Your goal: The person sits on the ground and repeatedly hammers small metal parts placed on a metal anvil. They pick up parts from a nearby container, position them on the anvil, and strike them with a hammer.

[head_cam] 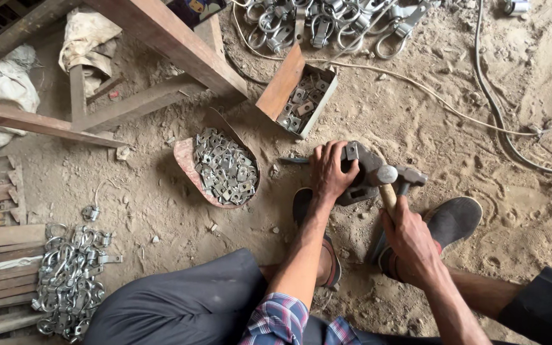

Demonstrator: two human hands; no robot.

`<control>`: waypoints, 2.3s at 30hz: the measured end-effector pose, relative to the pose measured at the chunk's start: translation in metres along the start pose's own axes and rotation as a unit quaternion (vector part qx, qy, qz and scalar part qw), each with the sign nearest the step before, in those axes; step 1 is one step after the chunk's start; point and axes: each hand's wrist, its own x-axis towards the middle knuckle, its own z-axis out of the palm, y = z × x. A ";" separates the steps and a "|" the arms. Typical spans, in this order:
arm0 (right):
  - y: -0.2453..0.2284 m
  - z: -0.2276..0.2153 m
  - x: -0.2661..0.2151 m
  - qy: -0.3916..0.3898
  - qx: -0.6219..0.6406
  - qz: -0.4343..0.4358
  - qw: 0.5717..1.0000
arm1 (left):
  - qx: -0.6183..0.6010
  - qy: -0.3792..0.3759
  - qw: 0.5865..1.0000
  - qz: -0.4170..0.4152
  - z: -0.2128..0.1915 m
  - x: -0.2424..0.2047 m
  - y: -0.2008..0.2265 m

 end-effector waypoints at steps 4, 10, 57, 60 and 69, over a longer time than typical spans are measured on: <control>-0.009 -0.005 -0.003 0.063 -0.053 -0.027 0.996 | -0.024 0.009 1.000 0.010 -0.015 -0.001 0.014; -0.029 -0.024 0.000 0.067 -0.015 -0.015 0.997 | -0.057 0.025 0.998 0.031 -0.026 0.006 0.014; -0.059 -0.037 -0.011 -0.010 -0.047 0.010 0.999 | -0.066 0.028 0.997 0.000 -0.016 -0.003 0.005; -0.050 -0.036 -0.010 -0.015 -0.036 0.004 0.999 | -0.096 0.082 0.992 -0.022 -0.016 0.005 -0.002; -0.043 -0.032 -0.005 -0.010 -0.033 -0.051 0.998 | -0.181 0.246 0.912 -0.275 -0.046 0.073 -0.054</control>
